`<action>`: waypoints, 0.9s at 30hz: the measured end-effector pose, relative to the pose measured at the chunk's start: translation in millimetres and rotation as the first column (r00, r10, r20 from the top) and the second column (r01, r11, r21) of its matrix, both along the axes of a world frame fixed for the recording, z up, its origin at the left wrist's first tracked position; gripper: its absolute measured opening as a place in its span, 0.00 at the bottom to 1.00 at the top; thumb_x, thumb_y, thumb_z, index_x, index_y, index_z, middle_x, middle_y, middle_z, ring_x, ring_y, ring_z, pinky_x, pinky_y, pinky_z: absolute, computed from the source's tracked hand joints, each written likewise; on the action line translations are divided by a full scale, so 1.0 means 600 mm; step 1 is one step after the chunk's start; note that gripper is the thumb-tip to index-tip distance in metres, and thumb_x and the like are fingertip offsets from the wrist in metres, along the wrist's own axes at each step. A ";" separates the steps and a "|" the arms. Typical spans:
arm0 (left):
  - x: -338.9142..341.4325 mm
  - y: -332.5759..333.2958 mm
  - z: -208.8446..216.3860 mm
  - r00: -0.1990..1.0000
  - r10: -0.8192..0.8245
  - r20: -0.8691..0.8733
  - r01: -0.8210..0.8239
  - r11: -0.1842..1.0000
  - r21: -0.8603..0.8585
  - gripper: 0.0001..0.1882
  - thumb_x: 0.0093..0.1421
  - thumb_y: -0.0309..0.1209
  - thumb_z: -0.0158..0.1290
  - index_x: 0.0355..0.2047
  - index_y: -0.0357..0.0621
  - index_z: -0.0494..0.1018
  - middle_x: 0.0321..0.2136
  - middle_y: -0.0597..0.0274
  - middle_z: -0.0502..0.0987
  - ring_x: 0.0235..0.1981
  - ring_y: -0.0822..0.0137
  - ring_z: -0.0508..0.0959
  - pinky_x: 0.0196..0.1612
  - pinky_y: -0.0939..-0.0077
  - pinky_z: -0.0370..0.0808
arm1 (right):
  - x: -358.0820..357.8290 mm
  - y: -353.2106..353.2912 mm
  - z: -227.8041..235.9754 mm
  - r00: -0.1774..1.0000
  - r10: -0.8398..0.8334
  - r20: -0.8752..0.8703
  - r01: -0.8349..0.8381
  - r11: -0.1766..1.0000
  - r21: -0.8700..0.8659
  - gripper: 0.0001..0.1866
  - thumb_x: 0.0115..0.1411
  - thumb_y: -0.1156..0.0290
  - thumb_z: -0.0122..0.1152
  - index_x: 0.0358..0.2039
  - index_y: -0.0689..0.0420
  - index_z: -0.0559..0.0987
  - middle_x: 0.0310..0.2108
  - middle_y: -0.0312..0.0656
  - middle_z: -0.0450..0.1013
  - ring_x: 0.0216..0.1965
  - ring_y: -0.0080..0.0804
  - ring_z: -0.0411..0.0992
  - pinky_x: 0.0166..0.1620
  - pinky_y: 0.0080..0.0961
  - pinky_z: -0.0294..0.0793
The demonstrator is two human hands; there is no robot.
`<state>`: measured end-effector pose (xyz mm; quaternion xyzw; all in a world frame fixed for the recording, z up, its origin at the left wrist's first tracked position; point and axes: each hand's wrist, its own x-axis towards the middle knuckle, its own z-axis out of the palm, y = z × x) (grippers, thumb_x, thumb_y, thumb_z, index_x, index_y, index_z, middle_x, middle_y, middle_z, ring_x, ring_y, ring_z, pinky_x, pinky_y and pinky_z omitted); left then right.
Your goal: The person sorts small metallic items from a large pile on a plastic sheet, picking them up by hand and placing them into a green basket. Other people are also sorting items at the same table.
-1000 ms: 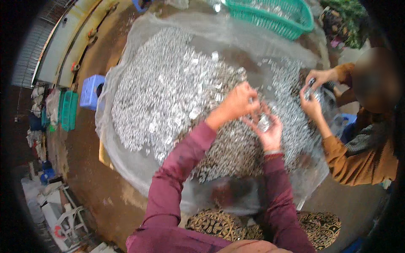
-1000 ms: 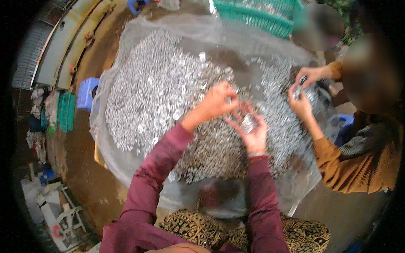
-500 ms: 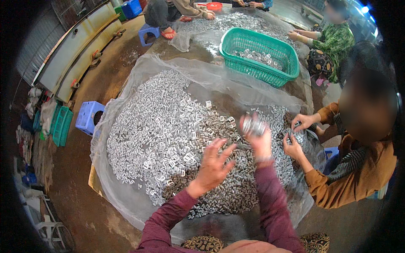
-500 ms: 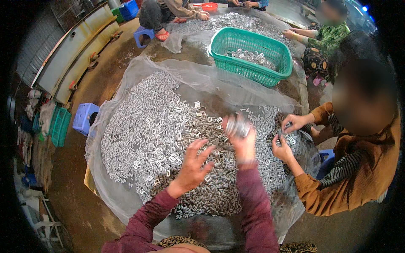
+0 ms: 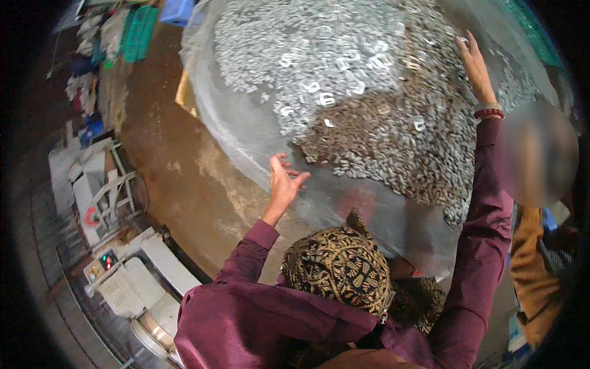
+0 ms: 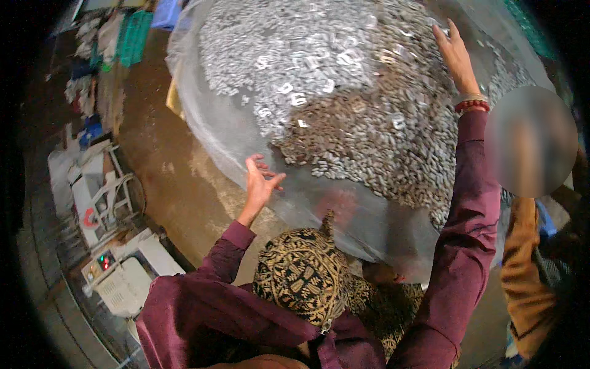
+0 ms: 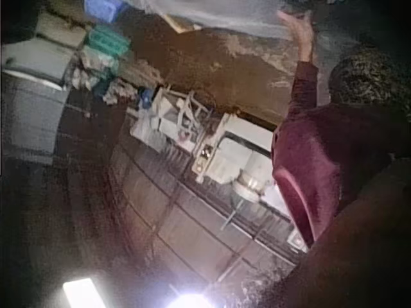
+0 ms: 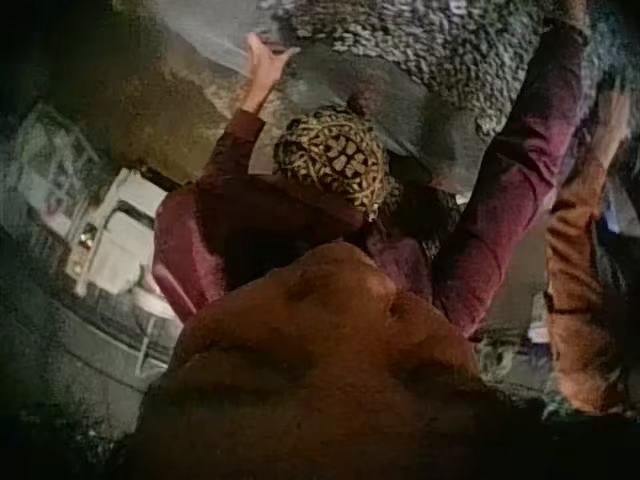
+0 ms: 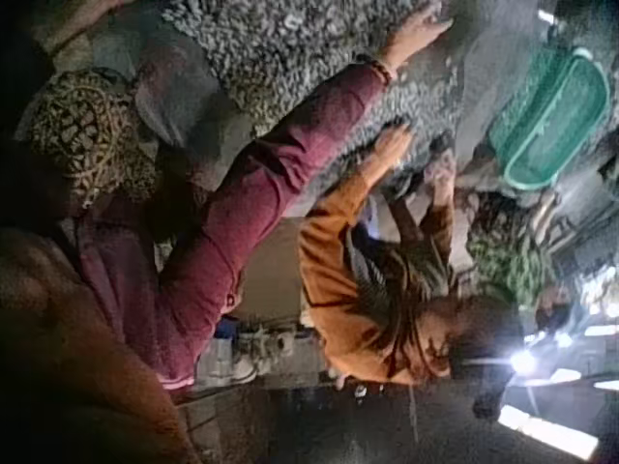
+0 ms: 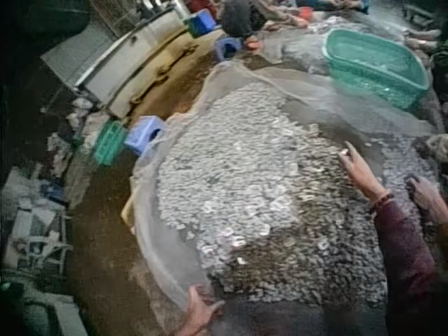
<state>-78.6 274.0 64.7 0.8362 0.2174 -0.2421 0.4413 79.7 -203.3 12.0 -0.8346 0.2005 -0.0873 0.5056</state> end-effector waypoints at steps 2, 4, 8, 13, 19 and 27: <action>0.013 0.004 -0.027 0.941 -0.256 0.223 0.223 0.961 0.160 0.51 0.40 0.19 0.66 0.62 0.45 0.48 0.42 0.52 0.61 0.35 0.64 0.72 0.37 0.71 0.75 | 0.029 -0.006 -0.072 0.997 0.064 0.039 -0.048 0.943 -0.330 0.41 0.56 0.38 0.48 0.62 0.53 0.58 0.58 0.57 0.60 0.59 0.54 0.59 0.59 0.45 0.57; 0.029 -0.004 -0.041 0.880 -0.376 0.288 0.312 0.918 0.245 0.56 0.38 0.19 0.67 0.64 0.47 0.44 0.44 0.51 0.60 0.36 0.64 0.73 0.37 0.72 0.76 | 0.017 0.046 -0.099 0.997 0.056 -0.047 -0.073 0.848 -0.525 0.36 0.56 0.36 0.46 0.62 0.37 0.59 0.59 0.56 0.58 0.59 0.58 0.58 0.54 0.63 0.54; 0.055 -0.066 -0.049 0.920 -0.365 0.141 0.327 0.916 0.233 0.64 0.37 0.17 0.66 0.66 0.54 0.35 0.52 0.40 0.50 0.39 0.51 0.70 0.42 0.63 0.74 | -0.049 0.102 -0.043 0.983 0.132 -0.127 -0.179 0.842 -0.509 0.35 0.53 0.42 0.55 0.61 0.32 0.60 0.56 0.57 0.60 0.55 0.60 0.60 0.53 0.58 0.60; 0.064 -0.103 -0.099 0.838 -0.475 0.268 0.411 0.873 0.261 0.65 0.35 0.24 0.69 0.66 0.45 0.34 0.61 0.36 0.46 0.61 0.37 0.51 0.63 0.51 0.46 | -0.143 0.154 0.019 0.938 0.292 -0.185 -0.345 0.836 -0.428 0.48 0.42 0.45 0.68 0.63 0.36 0.57 0.60 0.59 0.53 0.59 0.63 0.52 0.54 0.63 0.56; 0.103 -0.168 -0.122 0.850 -0.344 0.400 0.293 0.938 0.185 0.65 0.35 0.26 0.70 0.65 0.39 0.36 0.62 0.45 0.51 0.56 0.45 0.56 0.60 0.55 0.50 | -0.199 0.281 0.036 0.912 0.280 -0.299 -0.392 0.808 -0.440 0.60 0.31 0.62 0.78 0.65 0.39 0.53 0.67 0.55 0.31 0.66 0.65 0.29 0.54 0.76 0.42; 0.191 -0.205 -0.134 0.785 -0.378 0.492 0.419 0.908 0.029 0.48 0.46 0.17 0.56 0.64 0.39 0.42 0.64 0.48 0.47 0.60 0.46 0.54 0.61 0.56 0.47 | -0.107 0.256 -0.002 0.968 0.170 -0.184 -0.245 0.801 -0.546 0.46 0.42 0.84 0.57 0.60 0.26 0.61 0.68 0.49 0.34 0.66 0.65 0.29 0.45 0.73 0.59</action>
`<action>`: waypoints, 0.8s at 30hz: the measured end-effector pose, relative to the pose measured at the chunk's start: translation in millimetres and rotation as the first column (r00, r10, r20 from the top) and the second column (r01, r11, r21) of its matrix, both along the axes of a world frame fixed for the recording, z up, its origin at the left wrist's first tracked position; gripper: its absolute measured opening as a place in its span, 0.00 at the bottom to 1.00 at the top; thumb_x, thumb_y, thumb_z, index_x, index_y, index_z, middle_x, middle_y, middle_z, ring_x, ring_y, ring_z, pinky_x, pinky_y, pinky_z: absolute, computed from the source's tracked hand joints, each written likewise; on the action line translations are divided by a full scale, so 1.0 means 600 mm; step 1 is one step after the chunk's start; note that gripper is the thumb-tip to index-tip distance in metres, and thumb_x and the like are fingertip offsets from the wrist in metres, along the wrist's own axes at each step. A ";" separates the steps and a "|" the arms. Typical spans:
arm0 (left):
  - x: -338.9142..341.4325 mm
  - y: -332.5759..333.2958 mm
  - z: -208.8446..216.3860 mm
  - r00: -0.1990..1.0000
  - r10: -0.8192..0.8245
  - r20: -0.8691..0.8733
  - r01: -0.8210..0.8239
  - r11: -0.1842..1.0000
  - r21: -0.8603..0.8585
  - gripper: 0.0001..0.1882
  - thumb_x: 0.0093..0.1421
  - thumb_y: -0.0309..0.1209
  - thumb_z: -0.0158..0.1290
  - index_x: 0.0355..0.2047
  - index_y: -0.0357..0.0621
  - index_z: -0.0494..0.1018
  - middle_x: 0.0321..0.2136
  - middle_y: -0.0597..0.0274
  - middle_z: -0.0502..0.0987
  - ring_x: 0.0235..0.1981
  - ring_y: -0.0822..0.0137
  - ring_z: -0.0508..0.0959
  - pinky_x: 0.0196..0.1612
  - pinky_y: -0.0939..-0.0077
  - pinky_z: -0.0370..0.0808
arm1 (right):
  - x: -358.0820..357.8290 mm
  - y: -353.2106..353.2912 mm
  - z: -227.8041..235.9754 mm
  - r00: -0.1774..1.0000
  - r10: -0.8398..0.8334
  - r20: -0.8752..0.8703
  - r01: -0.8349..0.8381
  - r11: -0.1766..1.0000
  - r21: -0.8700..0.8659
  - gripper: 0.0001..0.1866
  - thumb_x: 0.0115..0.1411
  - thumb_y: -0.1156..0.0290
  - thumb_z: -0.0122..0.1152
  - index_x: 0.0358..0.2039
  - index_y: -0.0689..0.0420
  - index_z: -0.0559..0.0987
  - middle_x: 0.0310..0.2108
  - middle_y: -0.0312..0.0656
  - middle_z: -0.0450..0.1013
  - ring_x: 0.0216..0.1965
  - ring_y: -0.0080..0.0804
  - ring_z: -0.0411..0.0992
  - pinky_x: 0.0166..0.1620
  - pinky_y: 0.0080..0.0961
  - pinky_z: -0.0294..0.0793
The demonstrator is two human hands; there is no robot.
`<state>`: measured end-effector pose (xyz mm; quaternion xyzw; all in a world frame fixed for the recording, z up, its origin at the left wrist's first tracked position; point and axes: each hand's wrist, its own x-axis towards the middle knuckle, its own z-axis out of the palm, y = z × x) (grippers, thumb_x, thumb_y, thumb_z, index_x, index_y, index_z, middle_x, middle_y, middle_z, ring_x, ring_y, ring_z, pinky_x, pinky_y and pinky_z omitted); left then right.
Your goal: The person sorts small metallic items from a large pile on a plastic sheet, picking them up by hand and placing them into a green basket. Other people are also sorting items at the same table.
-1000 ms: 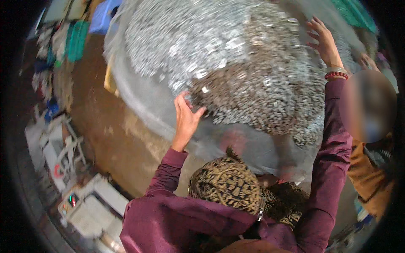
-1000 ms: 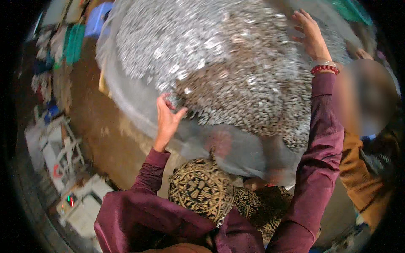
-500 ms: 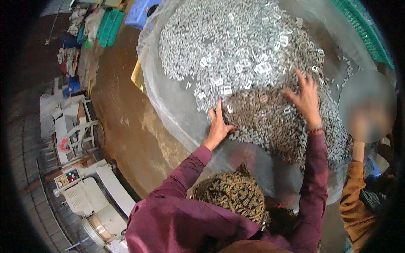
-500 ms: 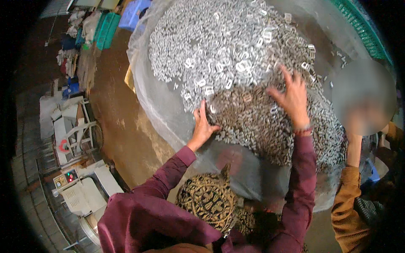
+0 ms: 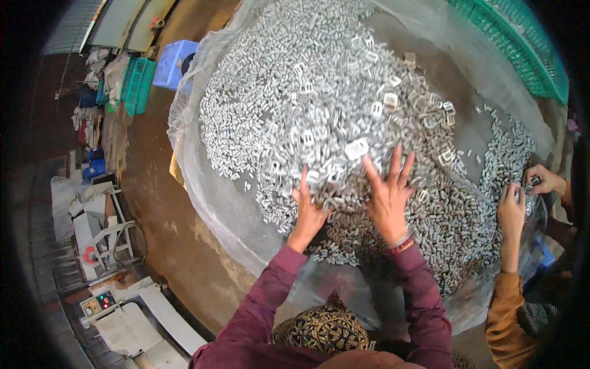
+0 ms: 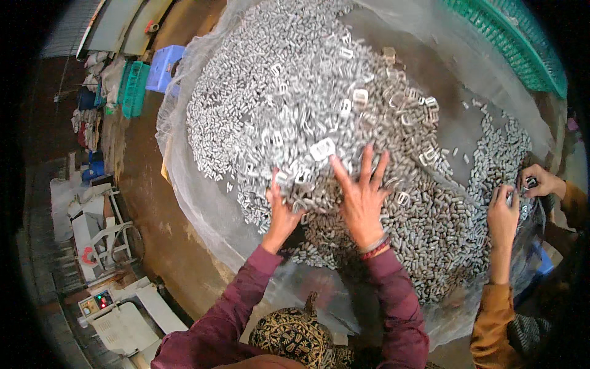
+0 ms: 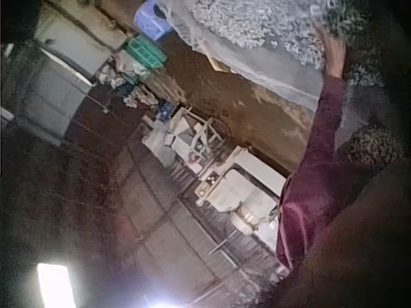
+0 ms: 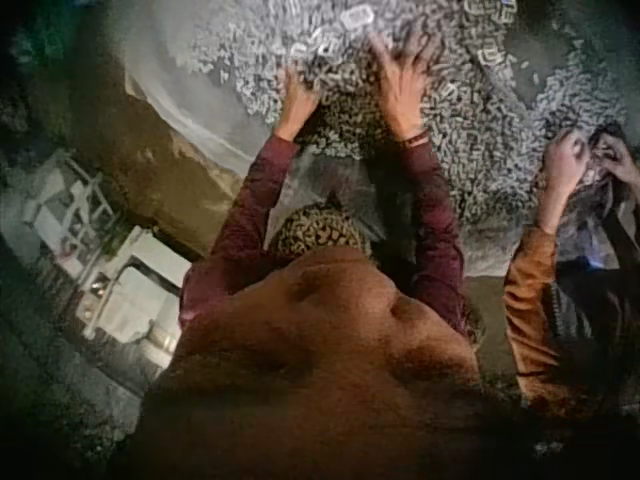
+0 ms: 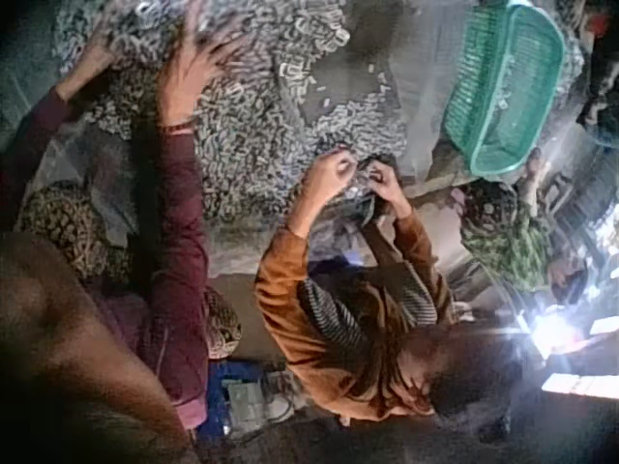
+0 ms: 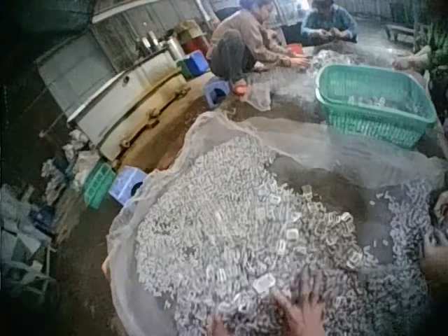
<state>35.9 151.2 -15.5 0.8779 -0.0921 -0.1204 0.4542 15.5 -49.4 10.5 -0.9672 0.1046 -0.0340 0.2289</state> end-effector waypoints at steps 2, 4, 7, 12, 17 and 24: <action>0.043 -0.035 0.021 0.991 -0.103 0.087 0.094 0.991 0.100 0.48 0.44 0.15 0.54 0.64 0.37 0.43 0.64 0.48 0.47 0.60 0.40 0.53 0.62 0.56 0.47 | 0.032 -0.020 -0.012 0.996 -0.060 0.065 0.058 0.998 0.030 0.46 0.41 0.84 0.57 0.59 0.27 0.62 0.68 0.51 0.35 0.66 0.66 0.35 0.38 0.58 0.71; 0.081 -0.061 -0.003 0.962 -0.155 0.225 0.095 0.962 0.254 0.51 0.41 0.14 0.56 0.64 0.40 0.43 0.61 0.40 0.48 0.60 0.36 0.52 0.63 0.55 0.46 | 0.069 -0.039 -0.018 0.992 -0.089 0.088 0.093 0.995 -0.043 0.49 0.38 0.80 0.61 0.60 0.27 0.60 0.68 0.51 0.34 0.65 0.67 0.37 0.36 0.54 0.73; 0.150 -0.123 -0.010 0.984 -0.077 0.163 0.068 0.996 0.059 0.54 0.38 0.17 0.60 0.65 0.43 0.43 0.58 0.27 0.46 0.59 0.33 0.50 0.63 0.52 0.47 | 0.134 -0.088 -0.044 0.982 -0.164 0.093 0.178 0.968 -0.176 0.50 0.39 0.76 0.67 0.61 0.25 0.56 0.66 0.51 0.39 0.62 0.70 0.41 0.40 0.72 0.67; 0.233 -0.225 0.056 0.975 -0.208 -0.073 0.216 0.969 0.122 0.54 0.39 0.16 0.63 0.64 0.61 0.48 0.56 0.15 0.38 0.52 0.27 0.62 0.58 0.55 0.63 | 0.187 -0.232 -0.071 0.984 -0.175 -0.020 0.166 0.960 -0.224 0.47 0.44 0.76 0.66 0.61 0.26 0.54 0.59 0.55 0.53 0.55 0.70 0.55 0.46 0.63 0.69; 0.248 -0.156 0.055 0.869 -0.477 0.130 0.409 0.841 0.353 0.38 0.48 0.20 0.53 0.60 0.50 0.57 0.43 0.23 0.68 0.42 0.34 0.73 0.46 0.56 0.73 | 0.101 -0.210 -0.040 0.986 -0.034 -0.165 -0.002 0.978 -0.210 0.32 0.51 0.75 0.56 0.56 0.34 0.64 0.51 0.50 0.63 0.51 0.66 0.60 0.42 0.50 0.75; 0.120 -0.121 0.119 0.799 -0.571 -0.190 0.596 0.793 0.122 0.12 0.55 0.24 0.52 0.41 0.37 0.74 0.23 0.55 0.78 0.19 0.68 0.79 0.23 0.74 0.76 | -0.081 -0.135 -0.001 0.984 0.033 -0.173 -0.038 0.999 -0.030 0.23 0.51 0.80 0.52 0.49 0.51 0.66 0.47 0.56 0.62 0.40 0.63 0.67 0.36 0.49 0.74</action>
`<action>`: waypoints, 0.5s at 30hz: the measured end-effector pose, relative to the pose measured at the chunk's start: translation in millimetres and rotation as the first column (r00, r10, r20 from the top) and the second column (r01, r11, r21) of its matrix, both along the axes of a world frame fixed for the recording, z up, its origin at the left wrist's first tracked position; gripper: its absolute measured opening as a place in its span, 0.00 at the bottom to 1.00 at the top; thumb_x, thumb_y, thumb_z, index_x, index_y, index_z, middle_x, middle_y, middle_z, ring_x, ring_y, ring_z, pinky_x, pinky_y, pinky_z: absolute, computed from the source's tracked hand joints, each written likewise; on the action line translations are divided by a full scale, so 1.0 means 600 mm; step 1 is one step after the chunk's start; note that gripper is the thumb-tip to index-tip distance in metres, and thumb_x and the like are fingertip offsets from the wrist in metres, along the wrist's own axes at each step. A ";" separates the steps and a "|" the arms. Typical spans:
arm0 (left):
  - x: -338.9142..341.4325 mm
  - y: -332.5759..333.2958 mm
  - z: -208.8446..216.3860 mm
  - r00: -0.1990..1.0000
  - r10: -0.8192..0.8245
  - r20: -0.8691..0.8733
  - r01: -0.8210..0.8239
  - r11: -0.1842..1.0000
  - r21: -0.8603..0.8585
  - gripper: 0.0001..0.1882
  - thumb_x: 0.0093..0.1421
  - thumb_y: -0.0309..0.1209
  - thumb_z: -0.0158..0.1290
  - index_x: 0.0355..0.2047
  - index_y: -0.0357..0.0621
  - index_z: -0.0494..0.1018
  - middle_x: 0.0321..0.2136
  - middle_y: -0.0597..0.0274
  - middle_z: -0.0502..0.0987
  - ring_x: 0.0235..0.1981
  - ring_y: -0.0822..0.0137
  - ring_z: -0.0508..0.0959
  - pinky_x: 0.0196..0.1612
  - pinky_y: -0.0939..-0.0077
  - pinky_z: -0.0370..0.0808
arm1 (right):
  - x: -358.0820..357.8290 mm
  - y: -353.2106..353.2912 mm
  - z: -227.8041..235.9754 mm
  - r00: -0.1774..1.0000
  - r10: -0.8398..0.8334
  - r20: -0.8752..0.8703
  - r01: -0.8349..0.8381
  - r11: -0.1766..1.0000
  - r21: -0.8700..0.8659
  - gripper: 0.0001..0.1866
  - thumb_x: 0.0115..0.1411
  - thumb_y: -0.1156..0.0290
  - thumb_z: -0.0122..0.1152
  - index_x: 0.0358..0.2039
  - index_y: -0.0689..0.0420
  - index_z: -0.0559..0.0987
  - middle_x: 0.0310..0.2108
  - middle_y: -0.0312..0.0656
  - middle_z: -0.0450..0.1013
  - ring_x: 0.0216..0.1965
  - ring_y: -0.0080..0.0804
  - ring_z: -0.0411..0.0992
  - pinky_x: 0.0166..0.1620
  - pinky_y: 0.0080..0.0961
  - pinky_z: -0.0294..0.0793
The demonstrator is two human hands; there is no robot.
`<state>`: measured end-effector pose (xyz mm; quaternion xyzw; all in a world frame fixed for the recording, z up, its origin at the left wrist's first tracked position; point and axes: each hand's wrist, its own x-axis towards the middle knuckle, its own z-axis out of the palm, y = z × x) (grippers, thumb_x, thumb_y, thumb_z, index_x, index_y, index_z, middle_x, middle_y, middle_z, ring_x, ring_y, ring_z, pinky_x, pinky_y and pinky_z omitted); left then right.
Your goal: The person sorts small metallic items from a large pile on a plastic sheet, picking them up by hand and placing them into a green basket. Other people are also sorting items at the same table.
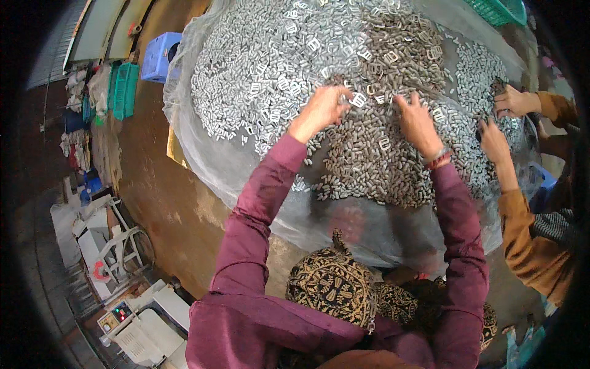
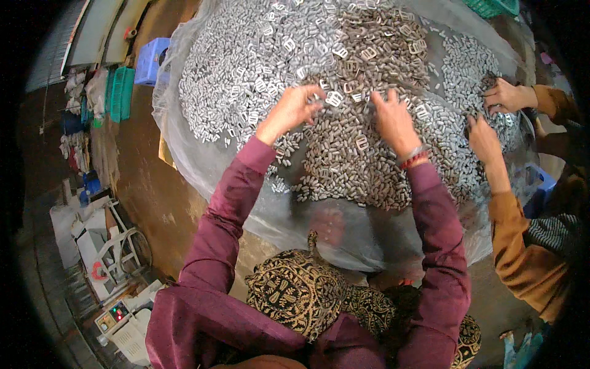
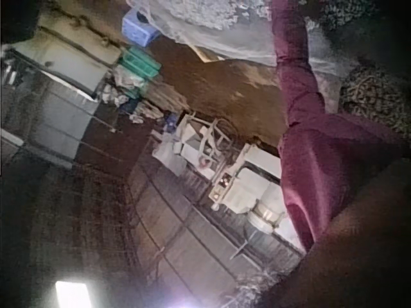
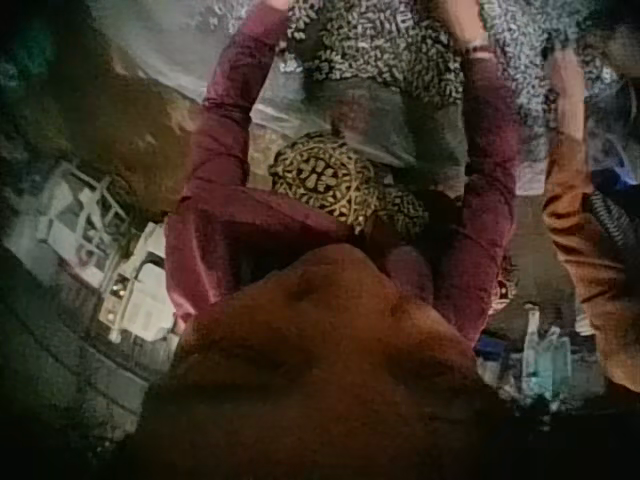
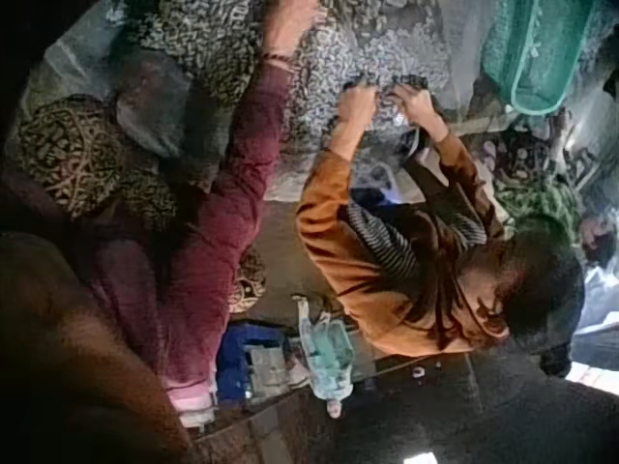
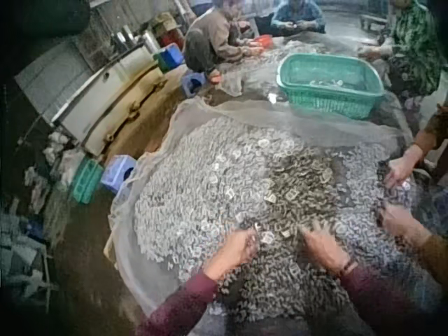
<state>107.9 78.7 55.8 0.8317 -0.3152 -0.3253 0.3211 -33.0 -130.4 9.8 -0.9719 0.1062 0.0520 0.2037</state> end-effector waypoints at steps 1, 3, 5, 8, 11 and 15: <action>-0.020 -0.001 0.013 0.996 0.032 -0.079 -0.031 0.999 0.008 0.12 0.56 0.26 0.53 0.41 0.38 0.74 0.25 0.56 0.79 0.20 0.68 0.80 0.23 0.75 0.76 | -0.018 0.015 -0.001 0.999 -0.014 0.038 0.012 0.999 0.047 0.26 0.50 0.80 0.56 0.50 0.53 0.65 0.45 0.56 0.62 0.39 0.62 0.68 0.37 0.49 0.72; -0.047 -0.016 0.018 0.956 0.031 -0.291 -0.043 0.999 -0.033 0.14 0.57 0.33 0.54 0.42 0.41 0.75 0.30 0.47 0.79 0.22 0.62 0.81 0.26 0.70 0.77 | -0.056 0.004 -0.024 0.964 0.148 0.220 -0.203 0.947 0.250 0.26 0.51 0.79 0.57 0.51 0.53 0.65 0.42 0.57 0.64 0.36 0.54 0.70 0.33 0.42 0.76; -0.049 0.000 0.023 0.968 -0.032 -0.248 0.032 0.999 -0.003 0.15 0.58 0.34 0.53 0.42 0.41 0.76 0.31 0.52 0.80 0.28 0.64 0.81 0.31 0.70 0.76 | -0.050 0.025 0.070 0.997 0.006 -0.083 0.048 0.780 0.624 0.23 0.56 0.74 0.56 0.53 0.54 0.63 0.41 0.53 0.68 0.30 0.41 0.73 0.23 0.33 0.78; -0.048 0.004 0.033 0.990 -0.110 0.086 0.104 0.991 0.080 0.15 0.58 0.33 0.52 0.45 0.41 0.74 0.28 0.60 0.80 0.33 0.70 0.80 0.37 0.71 0.75 | -0.042 0.014 0.134 0.937 -0.121 -0.329 0.348 0.440 0.828 0.23 0.62 0.64 0.53 0.54 0.56 0.60 0.39 0.47 0.71 0.24 0.29 0.75 0.16 0.25 0.76; -0.037 0.004 0.043 0.941 0.004 -0.337 -0.056 0.988 -0.143 0.17 0.58 0.33 0.53 0.47 0.41 0.72 0.30 0.60 0.80 0.33 0.71 0.79 0.34 0.73 0.76 | -0.034 -0.002 0.145 0.897 -0.077 -0.436 0.440 0.273 0.856 0.25 0.63 0.63 0.52 0.57 0.53 0.58 0.36 0.45 0.72 0.24 0.28 0.74 0.16 0.27 0.77; -0.025 -0.001 0.008 0.672 0.100 -0.734 -0.396 0.886 -0.242 0.11 0.61 0.35 0.53 0.41 0.42 0.72 0.31 0.67 0.76 0.33 0.73 0.76 0.33 0.76 0.77 | -0.037 -0.013 0.114 0.938 -0.010 -0.347 0.323 0.394 0.861 0.17 0.65 0.63 0.50 0.50 0.59 0.71 0.35 0.38 0.72 0.30 0.23 0.70 0.26 0.24 0.80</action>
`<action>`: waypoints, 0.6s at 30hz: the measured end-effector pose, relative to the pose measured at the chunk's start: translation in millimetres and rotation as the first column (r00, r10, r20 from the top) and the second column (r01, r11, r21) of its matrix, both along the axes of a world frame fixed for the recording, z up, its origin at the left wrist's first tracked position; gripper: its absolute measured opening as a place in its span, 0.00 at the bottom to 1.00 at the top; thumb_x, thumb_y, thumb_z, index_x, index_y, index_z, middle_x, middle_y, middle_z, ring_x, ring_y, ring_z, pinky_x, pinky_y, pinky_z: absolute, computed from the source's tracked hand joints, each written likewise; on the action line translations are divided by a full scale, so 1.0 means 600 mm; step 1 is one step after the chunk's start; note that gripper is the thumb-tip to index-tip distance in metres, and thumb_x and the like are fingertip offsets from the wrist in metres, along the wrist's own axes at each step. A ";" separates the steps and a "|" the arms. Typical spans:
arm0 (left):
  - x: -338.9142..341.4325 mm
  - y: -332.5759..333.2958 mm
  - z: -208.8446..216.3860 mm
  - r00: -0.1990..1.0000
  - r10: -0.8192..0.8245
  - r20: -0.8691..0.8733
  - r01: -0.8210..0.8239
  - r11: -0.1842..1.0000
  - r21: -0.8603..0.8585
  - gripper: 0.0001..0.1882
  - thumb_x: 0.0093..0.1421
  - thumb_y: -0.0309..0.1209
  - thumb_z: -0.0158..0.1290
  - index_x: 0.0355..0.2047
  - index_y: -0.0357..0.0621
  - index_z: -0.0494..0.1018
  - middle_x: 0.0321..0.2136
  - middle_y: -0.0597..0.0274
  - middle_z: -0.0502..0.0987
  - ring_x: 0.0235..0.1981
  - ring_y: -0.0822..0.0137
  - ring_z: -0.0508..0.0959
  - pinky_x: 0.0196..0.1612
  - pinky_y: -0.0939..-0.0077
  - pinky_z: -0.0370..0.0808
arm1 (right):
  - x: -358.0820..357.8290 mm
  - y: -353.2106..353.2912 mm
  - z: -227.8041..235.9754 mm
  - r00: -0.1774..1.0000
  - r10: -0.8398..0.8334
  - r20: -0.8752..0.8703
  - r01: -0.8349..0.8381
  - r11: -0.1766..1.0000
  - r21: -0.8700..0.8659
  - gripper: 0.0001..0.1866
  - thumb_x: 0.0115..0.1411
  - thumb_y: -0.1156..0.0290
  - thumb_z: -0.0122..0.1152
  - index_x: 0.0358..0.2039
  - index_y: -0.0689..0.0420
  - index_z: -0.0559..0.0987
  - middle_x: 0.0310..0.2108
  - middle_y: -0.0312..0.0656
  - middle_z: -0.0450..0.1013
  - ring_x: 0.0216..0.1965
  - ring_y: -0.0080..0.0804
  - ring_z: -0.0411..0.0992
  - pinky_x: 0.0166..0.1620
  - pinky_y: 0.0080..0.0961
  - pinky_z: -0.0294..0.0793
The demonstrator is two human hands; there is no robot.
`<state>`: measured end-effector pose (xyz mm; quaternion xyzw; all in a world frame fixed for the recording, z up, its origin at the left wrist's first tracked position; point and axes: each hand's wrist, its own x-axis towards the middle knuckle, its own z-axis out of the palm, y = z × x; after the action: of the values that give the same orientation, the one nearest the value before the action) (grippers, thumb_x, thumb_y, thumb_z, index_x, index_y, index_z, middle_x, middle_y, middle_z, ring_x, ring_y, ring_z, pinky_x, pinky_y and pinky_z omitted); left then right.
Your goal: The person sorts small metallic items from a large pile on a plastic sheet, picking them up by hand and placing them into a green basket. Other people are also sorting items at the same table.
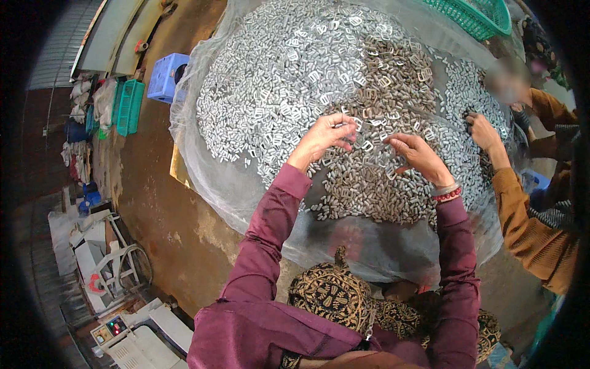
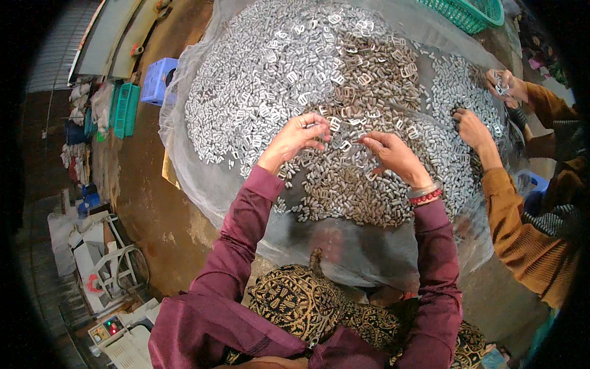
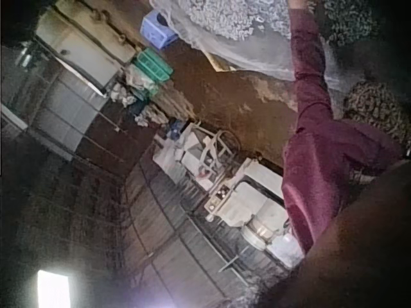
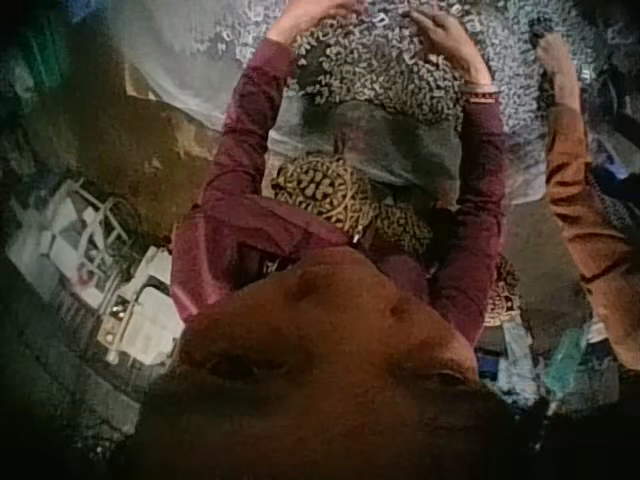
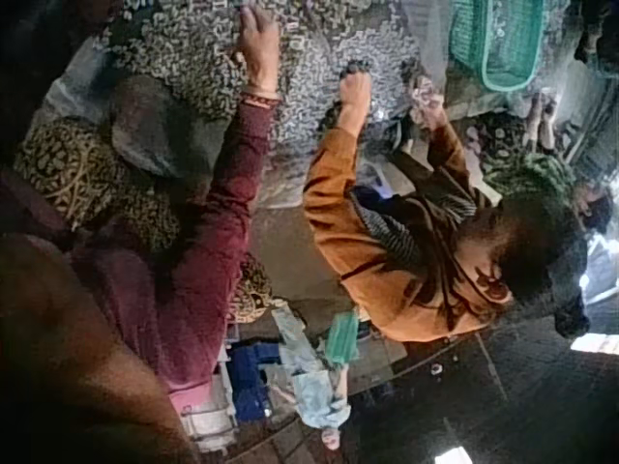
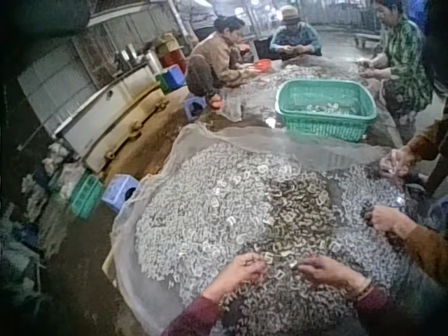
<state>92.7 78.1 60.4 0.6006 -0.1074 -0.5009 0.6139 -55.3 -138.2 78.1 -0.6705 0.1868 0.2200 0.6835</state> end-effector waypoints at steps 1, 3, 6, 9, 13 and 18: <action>0.007 0.005 -0.005 1.000 0.025 0.017 -0.026 0.999 0.046 0.11 0.60 0.35 0.54 0.37 0.42 0.71 0.30 0.69 0.74 0.31 0.74 0.75 0.30 0.78 0.75 | 0.007 0.006 0.003 0.997 0.061 0.047 -0.056 0.993 -0.101 0.14 0.65 0.65 0.50 0.45 0.61 0.76 0.37 0.35 0.70 0.33 0.21 0.67 0.28 0.22 0.78; 0.021 -0.021 0.009 0.969 -0.072 0.237 0.005 0.962 0.274 0.13 0.57 0.39 0.57 0.33 0.42 0.72 0.25 0.68 0.74 0.28 0.73 0.75 0.28 0.78 0.73 | -0.001 -0.012 -0.027 0.994 -0.084 0.066 0.084 0.996 -0.007 0.15 0.64 0.68 0.50 0.49 0.61 0.72 0.41 0.40 0.70 0.34 0.26 0.71 0.27 0.22 0.76; 0.022 -0.019 -0.055 0.457 -0.307 0.835 -0.041 0.930 0.364 0.17 0.51 0.41 0.61 0.35 0.42 0.76 0.23 0.56 0.77 0.30 0.58 0.78 0.32 0.67 0.73 | 0.003 -0.005 -0.013 0.927 -0.362 0.098 0.349 0.928 0.127 0.20 0.63 0.70 0.51 0.54 0.62 0.66 0.42 0.45 0.70 0.36 0.33 0.75 0.32 0.25 0.78; 0.002 -0.014 -0.092 0.195 -0.511 0.837 -0.063 0.845 0.531 0.18 0.47 0.38 0.61 0.37 0.45 0.75 0.30 0.50 0.77 0.34 0.50 0.77 0.38 0.58 0.73 | 0.004 0.004 -0.024 0.908 -0.399 0.124 0.387 0.915 0.114 0.25 0.60 0.72 0.57 0.57 0.61 0.63 0.45 0.48 0.68 0.42 0.34 0.73 0.41 0.27 0.76; -0.018 -0.003 -0.085 0.213 -0.555 0.804 -0.003 0.823 0.568 0.13 0.51 0.37 0.58 0.31 0.42 0.75 0.27 0.53 0.77 0.32 0.51 0.77 0.35 0.58 0.72 | -0.020 0.015 -0.035 0.939 -0.310 0.151 0.275 0.938 0.212 0.27 0.59 0.74 0.56 0.59 0.59 0.61 0.46 0.47 0.67 0.47 0.33 0.70 0.47 0.28 0.73; -0.039 0.028 -0.032 0.677 -0.203 0.708 -0.050 0.946 0.319 0.14 0.49 0.40 0.60 0.26 0.42 0.75 0.22 0.49 0.76 0.29 0.49 0.77 0.32 0.53 0.71 | -0.032 0.021 -0.009 0.932 -0.359 -0.050 0.362 0.929 0.077 0.16 0.63 0.67 0.51 0.48 0.62 0.71 0.35 0.43 0.74 0.30 0.28 0.76 0.31 0.22 0.79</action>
<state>69.3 94.8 41.1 0.8345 -0.2886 -0.2545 0.3945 -74.7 -125.7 72.7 -0.5914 0.3091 0.1101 0.7366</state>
